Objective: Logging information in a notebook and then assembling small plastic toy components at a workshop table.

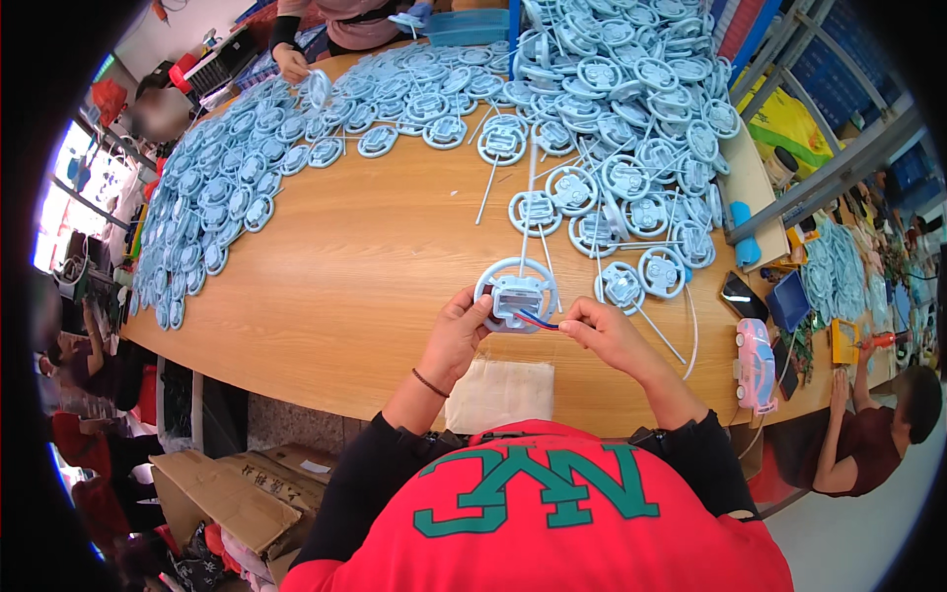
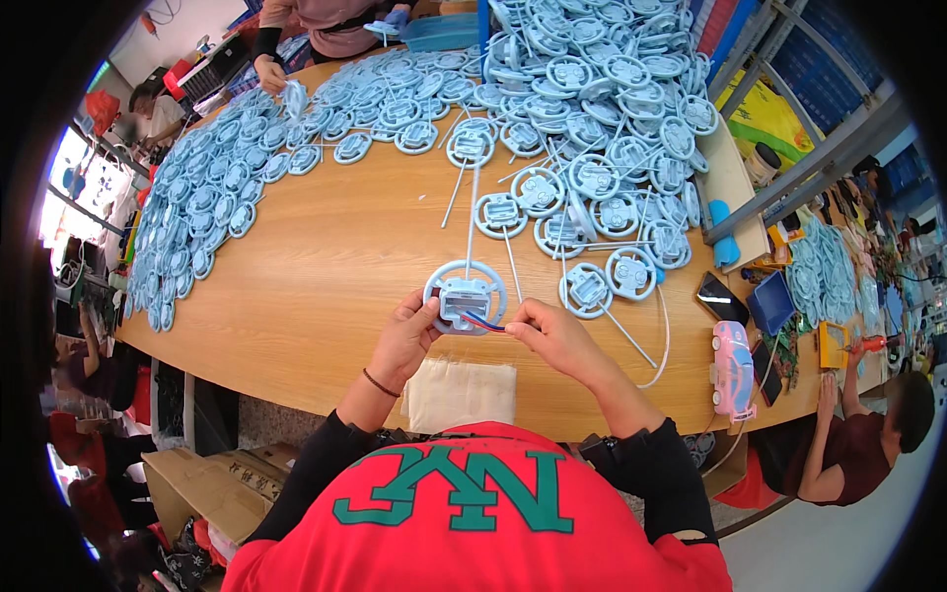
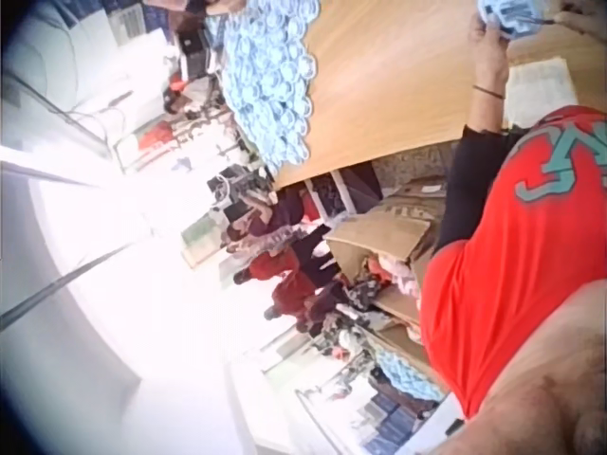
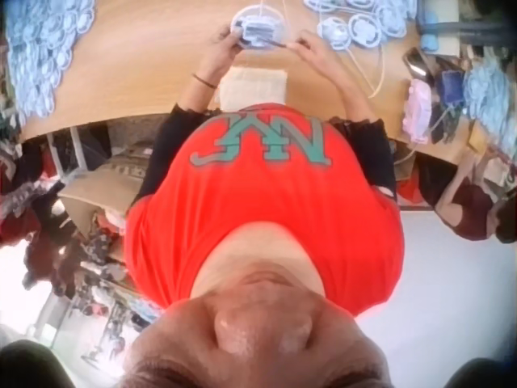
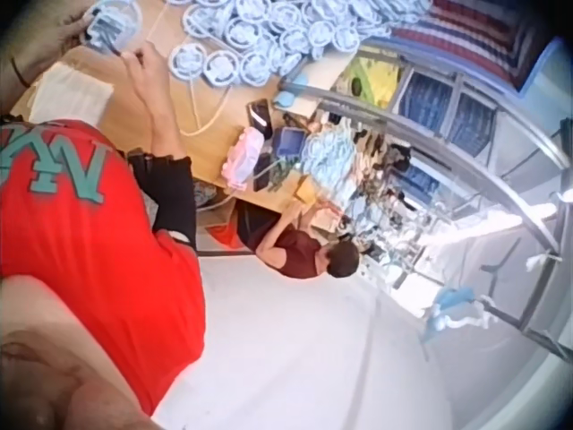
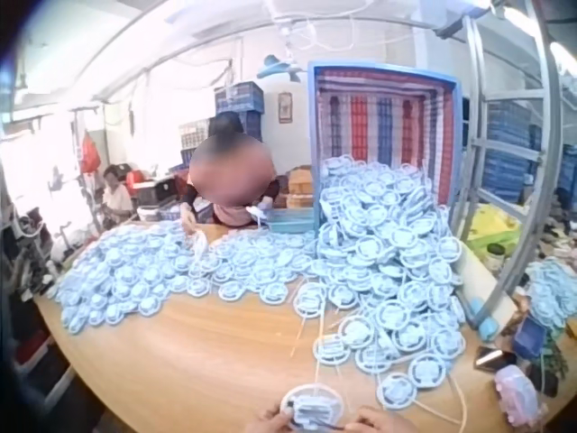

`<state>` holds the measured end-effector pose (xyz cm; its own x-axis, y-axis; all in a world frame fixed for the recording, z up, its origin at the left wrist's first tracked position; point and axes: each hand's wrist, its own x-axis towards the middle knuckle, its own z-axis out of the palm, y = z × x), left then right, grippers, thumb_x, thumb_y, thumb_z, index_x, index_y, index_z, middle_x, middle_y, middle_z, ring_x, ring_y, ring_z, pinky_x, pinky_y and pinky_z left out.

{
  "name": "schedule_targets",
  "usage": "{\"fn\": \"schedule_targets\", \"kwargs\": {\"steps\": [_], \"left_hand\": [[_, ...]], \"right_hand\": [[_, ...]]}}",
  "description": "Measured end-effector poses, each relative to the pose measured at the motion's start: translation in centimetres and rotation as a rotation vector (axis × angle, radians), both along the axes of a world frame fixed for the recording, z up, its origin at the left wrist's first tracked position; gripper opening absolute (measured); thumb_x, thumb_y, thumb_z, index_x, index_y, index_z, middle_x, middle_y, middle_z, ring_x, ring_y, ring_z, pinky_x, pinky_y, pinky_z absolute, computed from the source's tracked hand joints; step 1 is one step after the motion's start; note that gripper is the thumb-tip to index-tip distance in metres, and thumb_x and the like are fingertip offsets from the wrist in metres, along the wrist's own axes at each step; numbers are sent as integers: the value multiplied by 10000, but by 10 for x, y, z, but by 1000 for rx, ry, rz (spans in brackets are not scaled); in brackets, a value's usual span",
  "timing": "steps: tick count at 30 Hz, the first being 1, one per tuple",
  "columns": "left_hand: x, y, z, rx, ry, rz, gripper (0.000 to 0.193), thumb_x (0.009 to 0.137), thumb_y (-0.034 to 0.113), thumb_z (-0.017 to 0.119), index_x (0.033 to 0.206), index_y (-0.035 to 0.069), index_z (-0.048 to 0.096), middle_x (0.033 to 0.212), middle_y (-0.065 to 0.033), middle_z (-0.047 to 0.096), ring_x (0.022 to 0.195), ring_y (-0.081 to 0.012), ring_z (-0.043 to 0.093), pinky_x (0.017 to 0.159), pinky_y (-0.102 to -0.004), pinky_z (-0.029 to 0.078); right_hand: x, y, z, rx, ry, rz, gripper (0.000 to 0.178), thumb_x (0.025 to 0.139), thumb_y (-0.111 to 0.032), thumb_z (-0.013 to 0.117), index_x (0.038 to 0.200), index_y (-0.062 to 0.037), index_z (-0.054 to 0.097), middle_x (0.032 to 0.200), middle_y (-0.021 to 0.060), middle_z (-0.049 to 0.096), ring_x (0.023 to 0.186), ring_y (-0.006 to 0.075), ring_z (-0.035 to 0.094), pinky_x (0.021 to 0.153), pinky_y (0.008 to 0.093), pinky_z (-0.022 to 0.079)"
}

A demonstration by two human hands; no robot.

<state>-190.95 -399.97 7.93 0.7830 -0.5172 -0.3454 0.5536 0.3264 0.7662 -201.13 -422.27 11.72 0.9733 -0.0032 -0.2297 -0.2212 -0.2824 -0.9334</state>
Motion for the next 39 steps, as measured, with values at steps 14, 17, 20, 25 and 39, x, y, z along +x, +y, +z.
{"fn": "schedule_targets", "kwargs": {"steps": [14, 17, 20, 25, 39], "left_hand": [[-22, -32, -19, -56, -61, -119, 302, 989, 166, 495, 1267, 48, 503, 1176, -57, 586, 1066, -166, 583, 905, -336, 506], [-28, -26, -18, -32, -75, -107, 305, 994, 170, 485, 1278, 59, 496, 1180, -55, 586, 1070, -172, 585, 906, -342, 511], [-25, -29, -18, -21, -52, -149, 306, 996, 180, 482, 1278, 63, 493, 1181, -52, 587, 1064, -174, 590, 904, -345, 514], [-18, -26, -19, -11, -42, -220, 319, 988, 210, 503, 1271, 63, 504, 1196, -47, 587, 1055, -173, 598, 898, -345, 521], [-12, -32, -31, -177, 140, -343, 420, 1012, 357, 403, 1324, 77, 429, 1303, -125, 536, 1185, -274, 541, 999, -447, 459]], "right_hand": [[-24, -35, -28, 32, -113, -19, 213, 874, -238, 638, 876, -32, 584, 703, 50, 602, 641, 145, 567, 581, 301, 434], [-26, -28, -17, 42, -72, 1, 224, 870, -255, 633, 896, -39, 581, 744, 89, 632, 688, 210, 605, 620, 337, 457], [-31, -32, -18, -62, -156, 33, 224, 875, -266, 625, 901, -50, 575, 761, 98, 629, 707, 234, 599, 641, 354, 456], [-37, -30, -16, -97, -159, 63, 221, 886, -283, 619, 901, -67, 573, 765, 90, 616, 704, 232, 582, 648, 353, 447], [-33, -24, -34, -49, -147, 32, 218, 869, -266, 628, 878, -54, 578, 799, 110, 654, 747, 270, 625, 673, 383, 463]]}}
